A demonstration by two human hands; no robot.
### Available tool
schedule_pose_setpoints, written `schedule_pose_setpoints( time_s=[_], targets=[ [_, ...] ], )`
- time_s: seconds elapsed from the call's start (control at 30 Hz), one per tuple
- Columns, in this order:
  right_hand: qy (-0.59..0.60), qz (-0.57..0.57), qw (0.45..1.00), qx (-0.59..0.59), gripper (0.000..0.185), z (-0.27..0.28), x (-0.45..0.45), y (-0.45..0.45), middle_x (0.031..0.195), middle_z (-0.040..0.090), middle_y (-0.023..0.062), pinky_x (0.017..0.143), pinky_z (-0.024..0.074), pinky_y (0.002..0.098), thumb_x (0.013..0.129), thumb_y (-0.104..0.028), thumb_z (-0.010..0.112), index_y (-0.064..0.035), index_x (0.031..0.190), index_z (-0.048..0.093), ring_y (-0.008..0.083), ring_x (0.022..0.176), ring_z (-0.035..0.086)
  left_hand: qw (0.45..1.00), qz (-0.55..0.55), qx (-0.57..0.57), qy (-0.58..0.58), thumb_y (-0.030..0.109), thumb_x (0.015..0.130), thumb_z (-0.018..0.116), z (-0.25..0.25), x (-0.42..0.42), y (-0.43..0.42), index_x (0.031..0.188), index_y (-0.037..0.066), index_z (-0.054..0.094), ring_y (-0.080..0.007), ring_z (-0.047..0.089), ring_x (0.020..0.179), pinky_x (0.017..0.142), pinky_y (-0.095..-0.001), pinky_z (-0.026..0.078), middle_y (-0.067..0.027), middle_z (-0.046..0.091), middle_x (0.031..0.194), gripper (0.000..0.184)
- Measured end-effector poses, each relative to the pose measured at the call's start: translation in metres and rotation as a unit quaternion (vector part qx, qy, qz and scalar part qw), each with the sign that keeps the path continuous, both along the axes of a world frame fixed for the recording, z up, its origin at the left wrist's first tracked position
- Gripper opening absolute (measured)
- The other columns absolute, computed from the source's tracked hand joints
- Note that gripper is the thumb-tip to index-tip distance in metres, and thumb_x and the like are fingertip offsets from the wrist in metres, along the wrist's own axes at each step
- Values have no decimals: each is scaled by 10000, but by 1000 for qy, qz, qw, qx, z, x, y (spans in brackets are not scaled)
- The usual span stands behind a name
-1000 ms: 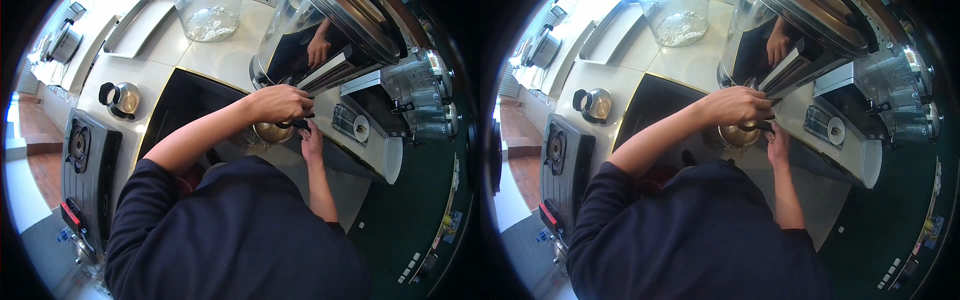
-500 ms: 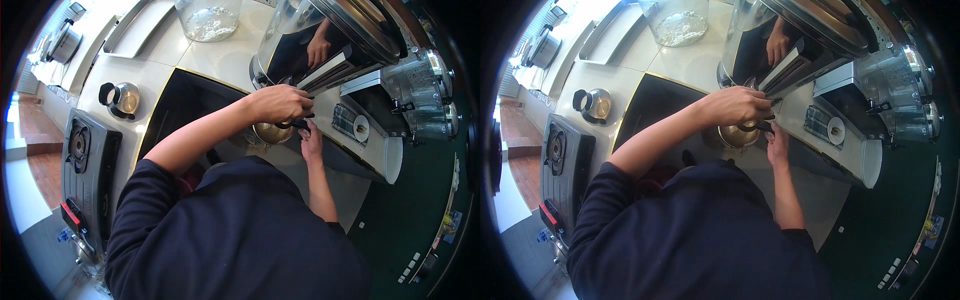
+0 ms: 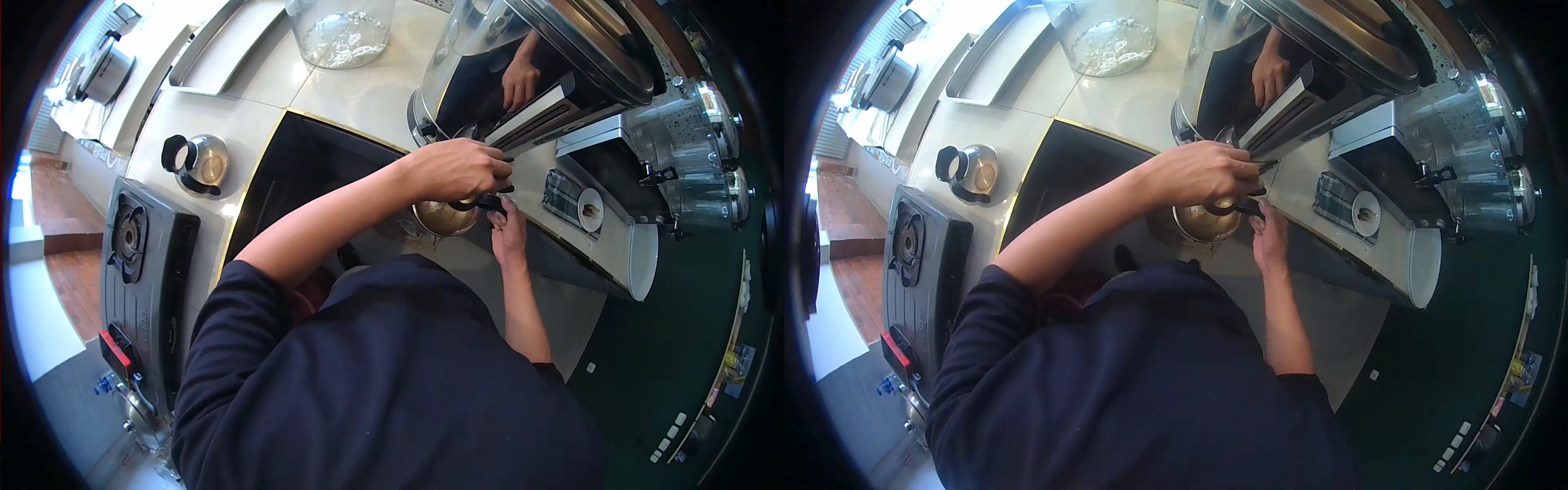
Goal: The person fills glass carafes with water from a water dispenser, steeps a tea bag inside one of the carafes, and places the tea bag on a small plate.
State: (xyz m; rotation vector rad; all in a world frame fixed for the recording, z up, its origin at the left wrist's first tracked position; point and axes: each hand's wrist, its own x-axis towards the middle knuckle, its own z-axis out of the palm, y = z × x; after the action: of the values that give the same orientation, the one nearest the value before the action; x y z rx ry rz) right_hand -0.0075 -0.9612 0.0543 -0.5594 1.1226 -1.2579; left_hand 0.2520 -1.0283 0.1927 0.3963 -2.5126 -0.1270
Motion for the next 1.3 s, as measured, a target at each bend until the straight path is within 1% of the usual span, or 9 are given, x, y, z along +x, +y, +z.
schedule_pose_setpoints(
  time_s=[0.13,0.3,0.5,0.63,0.83,0.93,1.07,1.23,1.3],
  targets=[
    [16,19,1000,-7,165,-4,-4,-1,717,404,-99,786,472,291,1029,-232,754,-145,987,621,47,633,407,1000,11,11,24,153,813,771,-4,-1,0,1126,24,765,-279,697,959,856,-418,612,-76,669,991,338],
    [13,20,1000,-3,146,-8,-8,0,774,448,-92,780,483,292,1023,-198,747,-131,1074,628,46,627,405,997,51,33,45,142,787,805,-7,2,-2,1133,25,789,-282,717,960,849,-417,618,-92,705,1018,365],
    [17,25,999,-8,198,-5,-6,4,901,533,-84,785,492,293,1018,-173,741,-124,1189,653,43,637,404,989,87,54,103,194,960,768,-13,0,8,1076,19,808,-303,740,931,842,-423,611,-112,739,1023,214],
    [19,20,1000,-6,194,7,0,8,956,553,-86,796,499,291,1017,-167,741,-129,1193,669,34,661,410,980,121,100,122,216,1030,718,-9,3,17,1025,5,810,-327,736,893,825,-434,605,-133,740,967,231],
    [35,56,998,-21,75,-6,-9,12,938,567,-82,700,405,248,1025,-175,732,-133,1050,674,29,676,400,963,162,171,127,191,1052,678,-9,24,28,994,-9,801,-351,725,842,784,-458,586,-160,727,905,242],
    [53,29,998,-16,352,-8,-5,14,709,435,-108,624,276,277,1025,-211,758,-200,709,603,40,633,356,954,179,187,152,189,1064,663,-10,35,36,964,-12,786,-356,714,810,753,-453,574,-158,725,895,257],
    [62,83,994,-38,373,-15,-14,21,707,427,-114,624,264,285,1022,-235,759,-208,690,592,35,634,342,943,200,184,195,180,1079,640,-21,49,45,932,-7,772,-368,694,751,700,-461,560,-157,708,864,272],
    [82,83,992,-40,382,-14,-7,28,700,424,-124,625,265,289,1025,-262,755,-212,682,594,23,646,338,916,247,226,221,116,1084,581,-40,71,64,951,-13,805,-296,716,720,670,-401,556,-157,722,840,291],
    [81,100,991,-34,378,-14,-6,30,708,432,-127,629,267,289,1025,-271,753,-210,686,598,21,655,342,895,269,252,253,136,1078,615,-45,76,73,911,2,802,-307,696,678,638,-410,545,-153,706,804,284]
  ],
)
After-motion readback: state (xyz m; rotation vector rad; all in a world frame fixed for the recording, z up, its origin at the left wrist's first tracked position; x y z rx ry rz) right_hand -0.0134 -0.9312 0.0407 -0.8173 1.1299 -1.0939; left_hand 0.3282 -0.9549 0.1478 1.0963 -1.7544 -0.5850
